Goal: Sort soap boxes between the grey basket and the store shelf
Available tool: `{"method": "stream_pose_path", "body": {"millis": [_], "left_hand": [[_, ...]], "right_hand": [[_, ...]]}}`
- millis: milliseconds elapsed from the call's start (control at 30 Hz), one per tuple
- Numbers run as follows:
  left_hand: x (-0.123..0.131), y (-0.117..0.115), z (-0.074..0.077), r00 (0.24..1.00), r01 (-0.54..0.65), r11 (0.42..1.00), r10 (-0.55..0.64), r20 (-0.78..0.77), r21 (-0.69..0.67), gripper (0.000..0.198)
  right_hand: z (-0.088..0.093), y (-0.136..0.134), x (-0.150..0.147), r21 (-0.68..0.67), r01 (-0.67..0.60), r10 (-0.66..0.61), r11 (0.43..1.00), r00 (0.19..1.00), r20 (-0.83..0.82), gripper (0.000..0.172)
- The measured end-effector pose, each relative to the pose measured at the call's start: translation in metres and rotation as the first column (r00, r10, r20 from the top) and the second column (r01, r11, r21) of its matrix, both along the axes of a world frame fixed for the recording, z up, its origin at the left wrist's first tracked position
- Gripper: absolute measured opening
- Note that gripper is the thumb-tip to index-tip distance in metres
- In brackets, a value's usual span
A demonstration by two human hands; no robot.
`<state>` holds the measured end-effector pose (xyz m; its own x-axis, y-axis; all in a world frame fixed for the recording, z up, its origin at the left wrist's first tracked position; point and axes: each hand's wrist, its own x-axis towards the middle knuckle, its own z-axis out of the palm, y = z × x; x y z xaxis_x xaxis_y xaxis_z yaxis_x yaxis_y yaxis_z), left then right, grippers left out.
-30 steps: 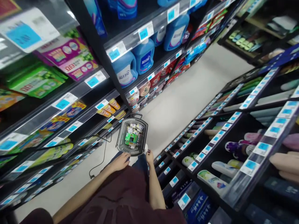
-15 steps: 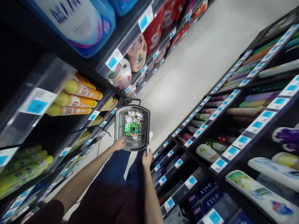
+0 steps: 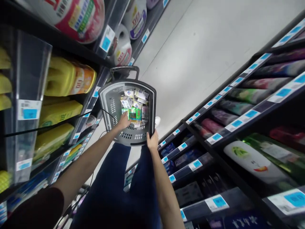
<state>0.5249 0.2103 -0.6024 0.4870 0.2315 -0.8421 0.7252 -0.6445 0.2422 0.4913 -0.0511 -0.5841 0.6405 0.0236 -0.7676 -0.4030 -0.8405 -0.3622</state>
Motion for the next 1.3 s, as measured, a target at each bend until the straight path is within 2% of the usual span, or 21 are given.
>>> {"method": "stream_pose_path", "body": {"millis": [133,300,433,500,600,733,800,967,1100,1200,1300], "left_hand": [[0.026,0.01,-0.039,1.0,0.01,0.997,-0.011,0.016,0.07,0.074],[0.055,0.028,-0.091,0.999,0.052,0.991,-0.05,-0.014,0.122,0.08],[0.076,0.033,-0.115,0.993,0.117,0.975,-0.109,-0.052,0.188,0.076],[0.085,0.032,-0.118,0.984,0.178,0.953,-0.17,-0.053,0.245,0.071],[0.094,0.027,-0.114,0.972,0.228,0.923,-0.236,-0.013,0.309,0.061],[0.103,0.021,-0.111,0.938,0.31,0.901,-0.342,0.056,0.302,0.043],[0.109,0.02,-0.115,0.936,0.317,0.906,-0.347,0.065,0.28,0.04],[0.121,0.031,-0.127,0.967,0.231,0.936,-0.25,0.04,0.266,0.041],[0.11,0.04,-0.122,0.978,0.172,0.943,-0.198,0.063,0.286,0.06],[0.096,0.039,-0.115,0.966,0.254,0.938,-0.259,-0.007,0.235,0.075],[0.087,0.033,-0.114,0.941,0.339,0.929,-0.331,-0.076,0.151,0.067]], "right_hand": [[-0.021,0.005,0.01,-0.043,-0.017,0.018,0.999,1.0,0.019,0.065],[-0.038,0.002,-0.004,-0.112,-0.022,0.029,0.993,0.997,0.065,0.059],[-0.043,0.006,-0.013,-0.107,-0.046,0.063,0.993,0.985,0.159,0.059],[-0.044,0.011,-0.014,-0.095,-0.033,0.05,0.995,0.983,0.177,0.059],[-0.044,0.019,-0.015,-0.092,0.007,0.009,0.996,0.984,0.176,0.059],[-0.042,0.028,-0.015,-0.088,0.077,-0.06,0.993,0.982,0.181,0.057],[-0.042,0.03,-0.016,-0.087,0.098,-0.08,0.991,0.979,0.188,0.055],[-0.046,0.032,-0.021,-0.102,0.108,-0.085,0.989,0.975,0.206,0.055],[-0.046,0.031,-0.022,-0.11,0.109,-0.084,0.988,0.974,0.21,0.055],[-0.045,0.031,-0.021,-0.103,0.11,-0.089,0.988,0.977,0.196,0.055],[-0.043,0.031,-0.02,-0.089,0.11,-0.093,0.99,0.98,0.178,0.055]]}}
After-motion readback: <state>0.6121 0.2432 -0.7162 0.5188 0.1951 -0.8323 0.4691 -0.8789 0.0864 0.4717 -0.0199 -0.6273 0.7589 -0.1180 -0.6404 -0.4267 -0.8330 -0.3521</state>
